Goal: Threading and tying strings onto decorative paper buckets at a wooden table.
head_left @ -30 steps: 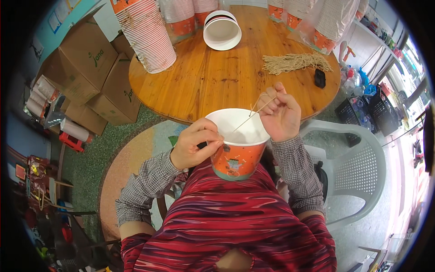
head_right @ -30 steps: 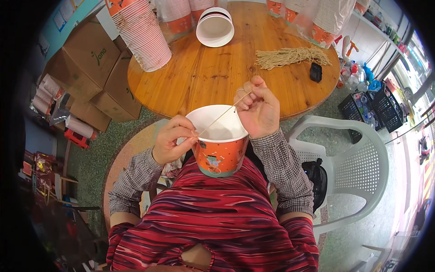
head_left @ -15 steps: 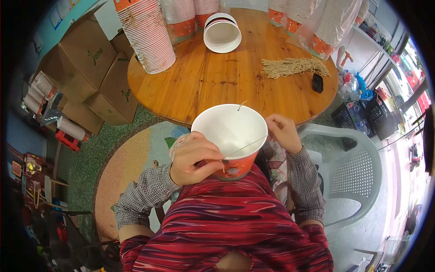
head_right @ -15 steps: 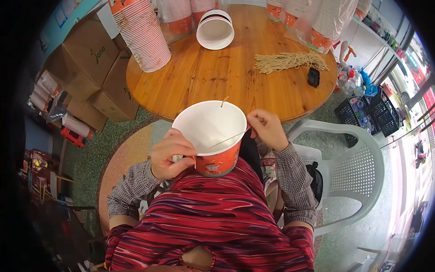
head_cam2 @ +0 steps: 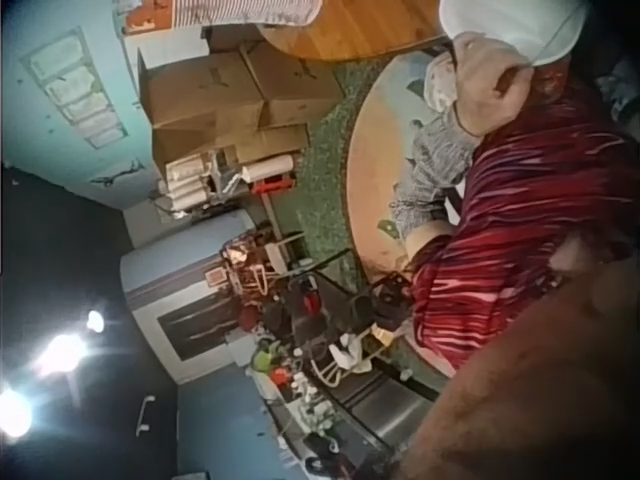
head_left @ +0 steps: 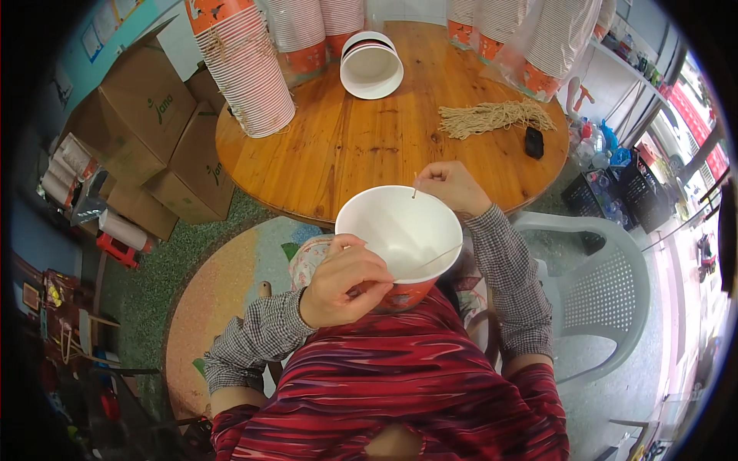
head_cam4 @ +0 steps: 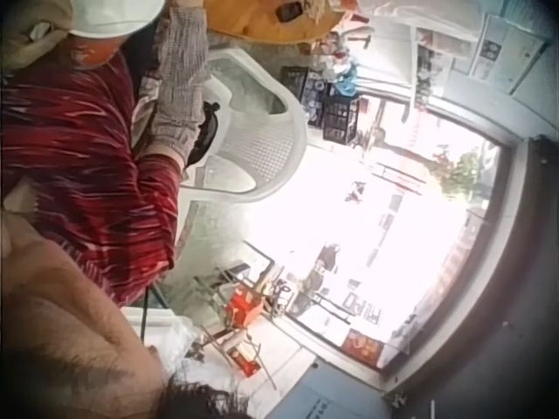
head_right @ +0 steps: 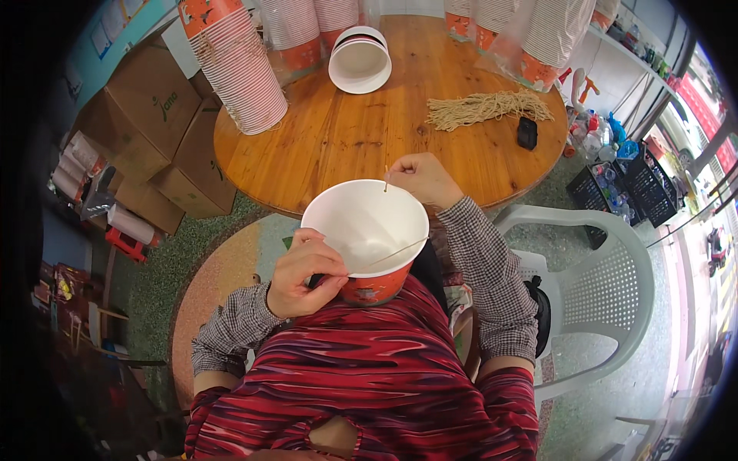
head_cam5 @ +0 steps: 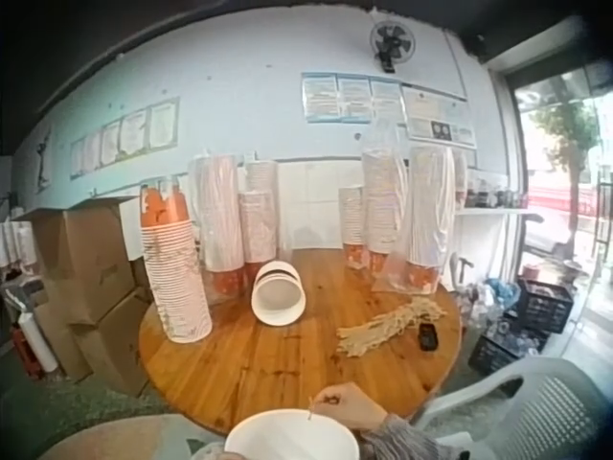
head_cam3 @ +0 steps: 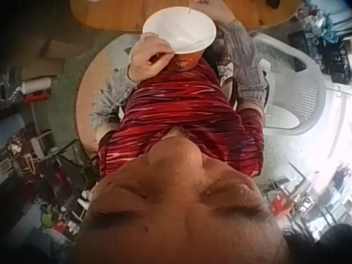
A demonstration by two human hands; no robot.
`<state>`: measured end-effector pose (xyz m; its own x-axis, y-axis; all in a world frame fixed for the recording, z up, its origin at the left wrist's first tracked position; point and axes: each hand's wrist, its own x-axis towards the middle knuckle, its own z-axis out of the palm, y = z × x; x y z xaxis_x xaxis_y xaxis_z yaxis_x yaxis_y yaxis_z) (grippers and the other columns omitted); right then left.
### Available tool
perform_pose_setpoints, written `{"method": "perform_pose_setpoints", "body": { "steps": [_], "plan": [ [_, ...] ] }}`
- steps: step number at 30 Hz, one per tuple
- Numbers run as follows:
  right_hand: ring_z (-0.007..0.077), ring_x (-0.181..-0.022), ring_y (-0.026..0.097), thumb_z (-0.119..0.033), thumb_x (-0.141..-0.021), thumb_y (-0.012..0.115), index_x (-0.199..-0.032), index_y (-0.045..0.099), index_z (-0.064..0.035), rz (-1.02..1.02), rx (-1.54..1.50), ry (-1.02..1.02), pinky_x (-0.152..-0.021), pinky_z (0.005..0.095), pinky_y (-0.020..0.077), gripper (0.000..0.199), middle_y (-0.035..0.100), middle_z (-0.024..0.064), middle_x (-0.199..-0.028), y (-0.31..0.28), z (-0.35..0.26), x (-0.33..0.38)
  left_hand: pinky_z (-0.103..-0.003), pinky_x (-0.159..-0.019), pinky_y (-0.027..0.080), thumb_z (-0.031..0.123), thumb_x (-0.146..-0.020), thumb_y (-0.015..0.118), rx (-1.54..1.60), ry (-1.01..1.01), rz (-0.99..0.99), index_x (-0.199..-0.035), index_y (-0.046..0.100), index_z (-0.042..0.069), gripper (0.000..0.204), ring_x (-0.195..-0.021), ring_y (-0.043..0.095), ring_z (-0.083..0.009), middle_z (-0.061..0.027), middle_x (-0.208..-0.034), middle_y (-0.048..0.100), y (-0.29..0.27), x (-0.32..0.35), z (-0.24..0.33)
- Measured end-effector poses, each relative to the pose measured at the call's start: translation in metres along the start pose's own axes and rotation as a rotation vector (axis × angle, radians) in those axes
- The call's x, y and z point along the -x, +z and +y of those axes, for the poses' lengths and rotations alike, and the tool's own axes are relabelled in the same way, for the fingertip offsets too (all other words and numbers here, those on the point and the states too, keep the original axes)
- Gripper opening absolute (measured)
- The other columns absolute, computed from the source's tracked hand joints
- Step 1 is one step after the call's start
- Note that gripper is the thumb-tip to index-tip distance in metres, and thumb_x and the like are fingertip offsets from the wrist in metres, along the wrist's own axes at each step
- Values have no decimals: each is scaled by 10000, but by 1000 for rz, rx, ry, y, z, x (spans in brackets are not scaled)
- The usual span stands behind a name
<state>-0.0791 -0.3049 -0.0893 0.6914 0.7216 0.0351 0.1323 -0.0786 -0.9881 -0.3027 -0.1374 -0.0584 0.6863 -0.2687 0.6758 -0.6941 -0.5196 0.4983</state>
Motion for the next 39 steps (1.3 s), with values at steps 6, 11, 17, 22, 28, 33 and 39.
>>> {"method": "perform_pose_setpoints", "body": {
  "steps": [6,11,17,22,28,33,39],
  "plan": [
    [93,-631,606,-126,-878,617,-897,639,33,-22,-442,283,-560,231,492,162,661,56,-789,5,29,0,-428,-888,369,-17,-710,716,27,-21,33,-890,629,70,218,-761,599,-175,-27,-816,636,1,6,-6],
    [90,-672,613,-122,-925,548,-930,614,19,14,-520,240,-600,235,506,155,653,49,-842,20,6,28,-454,-974,368,-83,-703,588,4,-67,-53,-951,631,41,280,-884,613,-217,-79,-924,631,-21,9,-1],
    [63,-589,554,-98,-920,566,-1014,553,-29,-103,-484,33,-506,204,457,118,608,-1,-780,6,31,56,-412,-995,401,-126,-684,524,-25,-120,-55,-1072,627,28,429,-1103,547,-311,-136,-1146,584,-39,38,-31],
    [70,-552,563,-89,-892,595,-1043,529,-7,-116,-555,120,-473,195,458,184,619,28,-786,8,27,56,-390,-834,446,-22,-697,636,-353,-137,-60,-1112,618,19,417,-958,559,-306,-133,-1072,586,-56,40,-29],
    [76,-562,540,-47,-868,596,-965,550,-39,-162,-435,145,-486,216,443,108,599,12,-752,22,24,48,-363,-752,463,83,-719,706,-239,-188,-7,-1093,628,20,388,-862,580,-295,-129,-995,613,-65,25,5],
    [80,-535,528,-59,-860,599,-942,546,-40,-111,-543,163,-475,222,439,100,588,15,-713,30,6,49,-325,-642,479,63,-762,706,-130,-456,-66,-923,664,4,176,-732,604,-240,-108,-822,641,-68,24,4],
    [74,-490,497,-89,-856,605,-882,541,-36,-500,-250,286,-451,206,411,87,529,22,-587,43,-12,74,-295,-607,475,64,-772,704,-229,-403,-71,-908,658,-9,161,-680,603,-223,-117,-809,634,-63,24,1]
  ]
}}
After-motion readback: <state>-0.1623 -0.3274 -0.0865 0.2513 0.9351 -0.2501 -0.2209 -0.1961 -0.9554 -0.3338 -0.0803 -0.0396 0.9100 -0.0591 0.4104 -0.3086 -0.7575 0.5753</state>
